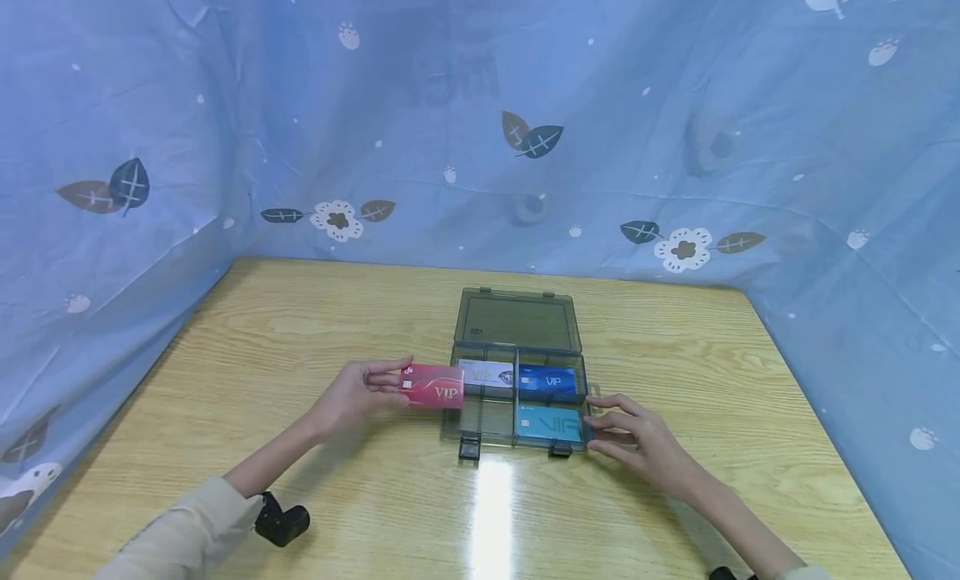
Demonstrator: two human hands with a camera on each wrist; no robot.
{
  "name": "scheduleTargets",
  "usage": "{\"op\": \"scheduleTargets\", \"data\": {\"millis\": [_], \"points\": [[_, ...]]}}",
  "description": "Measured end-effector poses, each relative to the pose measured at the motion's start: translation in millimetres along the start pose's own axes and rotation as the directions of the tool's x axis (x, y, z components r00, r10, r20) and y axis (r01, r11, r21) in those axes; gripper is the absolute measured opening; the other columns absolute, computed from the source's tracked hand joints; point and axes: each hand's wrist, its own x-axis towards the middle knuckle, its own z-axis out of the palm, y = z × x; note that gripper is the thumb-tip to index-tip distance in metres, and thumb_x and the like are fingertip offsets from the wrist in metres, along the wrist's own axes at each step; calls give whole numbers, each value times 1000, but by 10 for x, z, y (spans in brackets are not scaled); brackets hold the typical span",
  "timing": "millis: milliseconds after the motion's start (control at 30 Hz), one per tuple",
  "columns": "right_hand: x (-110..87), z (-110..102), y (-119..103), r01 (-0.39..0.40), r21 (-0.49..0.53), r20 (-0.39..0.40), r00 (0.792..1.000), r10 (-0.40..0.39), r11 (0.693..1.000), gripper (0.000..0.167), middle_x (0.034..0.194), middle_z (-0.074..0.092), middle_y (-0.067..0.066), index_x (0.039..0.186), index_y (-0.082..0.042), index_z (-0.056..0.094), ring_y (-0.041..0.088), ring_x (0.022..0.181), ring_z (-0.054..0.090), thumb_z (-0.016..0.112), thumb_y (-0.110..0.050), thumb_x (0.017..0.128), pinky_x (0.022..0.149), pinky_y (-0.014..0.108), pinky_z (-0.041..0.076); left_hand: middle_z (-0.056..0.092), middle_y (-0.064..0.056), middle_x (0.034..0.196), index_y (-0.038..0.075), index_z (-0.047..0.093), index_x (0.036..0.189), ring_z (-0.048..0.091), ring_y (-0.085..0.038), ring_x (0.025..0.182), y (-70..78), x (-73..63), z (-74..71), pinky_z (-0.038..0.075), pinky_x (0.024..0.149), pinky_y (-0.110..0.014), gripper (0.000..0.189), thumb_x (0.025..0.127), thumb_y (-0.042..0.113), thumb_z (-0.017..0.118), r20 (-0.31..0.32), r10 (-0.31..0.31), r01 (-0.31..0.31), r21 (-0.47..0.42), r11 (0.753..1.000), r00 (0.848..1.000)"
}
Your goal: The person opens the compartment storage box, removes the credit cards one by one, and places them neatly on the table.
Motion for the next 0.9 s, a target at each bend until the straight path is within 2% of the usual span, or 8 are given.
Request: {"op": "scheduleTargets", "data": {"millis": [300, 533, 667, 900], "points": [[6, 9, -2, 13, -11, -7, 1000, -14, 1000, 31, 113, 56, 30, 98, 6, 68, 34, 85, 66, 74, 18, 70, 64, 32, 57, 64, -26, 114, -9, 44, 137, 67, -12, 95, -67, 56, -213, 54, 79, -24, 62, 83, 2, 72, -23, 2, -3, -24, 1000, 1000], [115, -26, -278, 38, -10, -21, 999, -38, 999, 30, 107, 56, 33, 93, 11, 66, 38, 81, 65, 72, 23, 67, 61, 37, 57, 60, -28, 119, -9, 43, 138, 65, -14, 100, -166, 123, -401, 53, 80, -24, 63, 84, 5, 72, -39, 8, -7, 12, 1000, 999], [140, -41, -342, 41, -19, -19, 999, -42, 999, 29, 105, 55, 31, 92, 10, 67, 38, 81, 65, 72, 23, 67, 62, 36, 57, 60, -29, 119, -9, 42, 139, 65, -10, 97, -237, 172, -514, 54, 80, -25, 62, 85, 5, 71, -32, -4, 5, 13, 1000, 999], [135, -40, -325, 28, -13, -17, 999, -28, 1000, 28, 106, 56, 32, 93, 11, 67, 37, 79, 65, 72, 22, 67, 61, 36, 57, 60, -30, 118, -12, 41, 138, 66, -7, 92, -330, 295, -647, 54, 80, -26, 61, 86, 1, 70, -13, -17, 17, 12, 1000, 1000]]}}
